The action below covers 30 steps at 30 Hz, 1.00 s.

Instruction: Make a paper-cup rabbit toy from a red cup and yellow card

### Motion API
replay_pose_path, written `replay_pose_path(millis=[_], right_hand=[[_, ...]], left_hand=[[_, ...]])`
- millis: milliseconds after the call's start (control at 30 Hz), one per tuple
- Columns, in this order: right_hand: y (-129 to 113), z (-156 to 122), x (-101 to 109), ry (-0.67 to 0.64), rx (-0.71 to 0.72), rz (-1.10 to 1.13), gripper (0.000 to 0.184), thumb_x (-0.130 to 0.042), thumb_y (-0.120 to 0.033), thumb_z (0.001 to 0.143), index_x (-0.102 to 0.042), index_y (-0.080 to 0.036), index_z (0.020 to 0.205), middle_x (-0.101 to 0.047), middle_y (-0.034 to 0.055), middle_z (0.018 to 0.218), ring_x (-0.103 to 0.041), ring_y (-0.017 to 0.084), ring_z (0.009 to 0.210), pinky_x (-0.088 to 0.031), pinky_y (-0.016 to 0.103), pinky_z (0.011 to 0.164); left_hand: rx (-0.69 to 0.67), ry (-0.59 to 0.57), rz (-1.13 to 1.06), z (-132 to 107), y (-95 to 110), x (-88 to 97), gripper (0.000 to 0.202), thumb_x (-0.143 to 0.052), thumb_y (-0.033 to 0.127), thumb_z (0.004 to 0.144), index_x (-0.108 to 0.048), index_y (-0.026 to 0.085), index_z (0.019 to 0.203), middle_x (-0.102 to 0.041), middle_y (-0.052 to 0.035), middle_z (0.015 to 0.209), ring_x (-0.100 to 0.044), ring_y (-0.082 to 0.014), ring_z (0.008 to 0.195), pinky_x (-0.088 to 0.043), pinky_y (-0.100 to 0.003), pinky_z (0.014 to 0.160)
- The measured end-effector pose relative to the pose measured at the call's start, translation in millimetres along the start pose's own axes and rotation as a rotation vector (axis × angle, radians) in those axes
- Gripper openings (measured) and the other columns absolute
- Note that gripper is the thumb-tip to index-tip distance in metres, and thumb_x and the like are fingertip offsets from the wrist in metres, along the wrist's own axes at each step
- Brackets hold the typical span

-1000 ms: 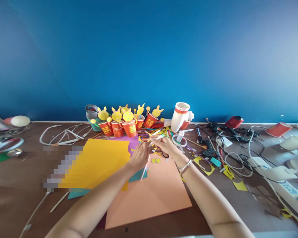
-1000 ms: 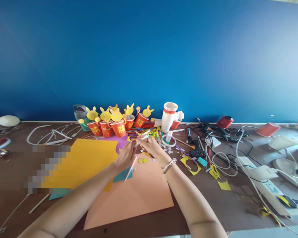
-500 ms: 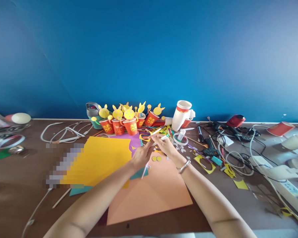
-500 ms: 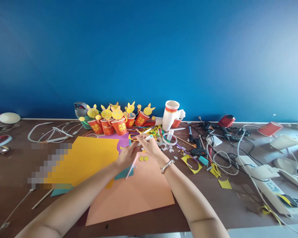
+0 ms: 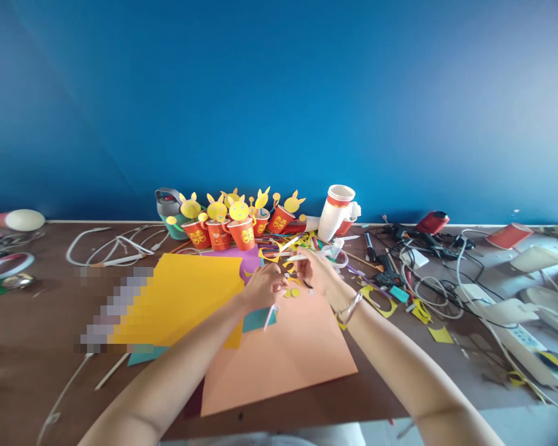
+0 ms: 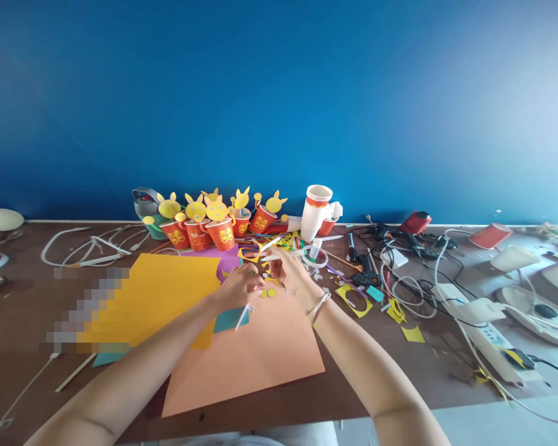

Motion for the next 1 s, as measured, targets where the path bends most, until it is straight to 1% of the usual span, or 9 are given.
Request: replay_pose_path(millis=[100, 167, 233, 300, 367, 467, 633, 733, 1000], right_hand=[[40.1, -8.2, 1.4, 0.061, -0.089, 0.138, 0.019, -0.068, -0.037, 0.068, -0.062, -0.019, 0.068, -0.053, -0.0034, 0.052, -0.049, 0.011, 0.047, -0.04, 0.024, 0.047], [49.1, -12.4, 8.2, 0.107, -0.015, 0.124, 0.02, -0.069, -0.039, 0.067, -0.063, -0.02, 0.07, -0.058, -0.002, 0.059, -0.053, 0.013, 0.053, -0.042, 0.026, 0.052], [47.7, -16.0, 14.0, 0.123, 0.091, 0.066, 0.022, -0.067, -0.043, 0.069, -0.064, -0.021, 0.073, -0.061, -0.0008, 0.066, -0.055, 0.014, 0.058, -0.042, 0.027, 0.055], [43.3, -19.8, 14.9, 0.097, 0.159, 0.011, 0.025, -0.064, -0.047, 0.073, -0.063, -0.022, 0.076, -0.061, -0.0007, 0.068, -0.055, 0.015, 0.059, -0.042, 0.027, 0.056], [38.4, -24.2, 12.3, 0.054, 0.201, -0.041, 0.028, -0.061, -0.051, 0.076, -0.06, -0.022, 0.077, -0.059, -0.0012, 0.064, -0.053, 0.015, 0.058, -0.041, 0.027, 0.055], [31.9, -29.9, 9.2, 0.022, 0.256, -0.122, 0.031, -0.063, -0.051, 0.075, -0.054, -0.022, 0.071, -0.057, -0.0023, 0.059, -0.051, 0.014, 0.056, -0.039, 0.026, 0.053], [33.4, -27.8, 12.3, 0.05, 0.272, -0.317, 0.035, -0.061, -0.048, 0.076, -0.046, -0.021, 0.06, -0.048, -0.0047, 0.047, -0.038, 0.009, 0.042, -0.028, 0.024, 0.043], [34.0, -24.7, 14.1, 0.073, 0.309, -0.434, 0.032, -0.063, -0.04, 0.073, -0.044, -0.021, 0.058, -0.047, -0.0049, 0.046, -0.037, 0.009, 0.042, -0.025, 0.023, 0.042], [42.9, -20.4, 15.9, 0.072, 0.288, -0.478, 0.027, -0.06, -0.029, 0.072, -0.038, -0.022, 0.058, -0.044, -0.0061, 0.043, -0.033, 0.008, 0.04, -0.021, 0.022, 0.039]], left_hand=[[-0.017, -0.045, -0.004, -0.2, -0.3, -3.2, 0.015, -0.06, 0.017, 0.076, -0.071, 0.024, 0.082, -0.059, -0.004, 0.095, -0.057, -0.0203, 0.095, -0.041, -0.034, 0.082], [-0.016, -0.091, -0.021, -0.1, -1.9, -4.9, 0.013, -0.063, 0.021, 0.075, -0.072, 0.025, 0.083, -0.058, -0.0036, 0.098, -0.057, -0.0208, 0.097, -0.04, -0.034, 0.083], [-0.012, -0.13, -0.041, -0.1, -3.8, -6.1, 0.014, -0.063, 0.023, 0.076, -0.073, 0.027, 0.084, -0.057, -0.0031, 0.1, -0.056, -0.0213, 0.1, -0.039, -0.035, 0.085], [-0.006, -0.148, -0.057, -0.3, -5.2, -6.5, 0.014, -0.063, 0.023, 0.076, -0.073, 0.028, 0.084, -0.056, -0.0025, 0.1, -0.055, -0.0212, 0.101, -0.037, -0.035, 0.086], [0.012, -0.137, -0.071, -0.1, -7.1, -6.1, 0.016, -0.061, 0.021, 0.076, -0.073, 0.027, 0.086, -0.057, -0.0026, 0.099, -0.056, -0.0208, 0.099, -0.037, -0.036, 0.086], [0.042, -0.081, -0.098, 0.9, -10.3, -4.5, 0.018, -0.058, 0.018, 0.077, -0.071, 0.023, 0.088, -0.06, -0.0029, 0.093, -0.057, -0.0196, 0.095, -0.038, -0.034, 0.083], [0.048, -0.048, -0.12, 2.3, -13.2, -6.0, 0.012, -0.058, 0.023, 0.079, -0.07, 0.022, 0.079, -0.06, -0.0024, 0.089, -0.058, -0.018, 0.089, -0.039, -0.033, 0.082], [0.035, -0.065, -0.122, 2.3, -12.0, -6.6, 0.013, -0.058, 0.028, 0.08, -0.07, 0.022, 0.08, -0.06, -0.0021, 0.087, -0.058, -0.0179, 0.088, -0.039, -0.032, 0.082], [0.035, -0.074, -0.115, 3.5, -11.2, -6.2, 0.013, -0.059, 0.03, 0.081, -0.069, 0.022, 0.08, -0.061, -0.0014, 0.086, -0.06, -0.0174, 0.087, -0.037, -0.031, 0.08]])
Point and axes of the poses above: each hand's wrist, its own z-axis towards the middle knuckle, its own x-axis out of the back of the hand, y = z × x, the point moved 8 cm from there along z, towards the middle knuckle
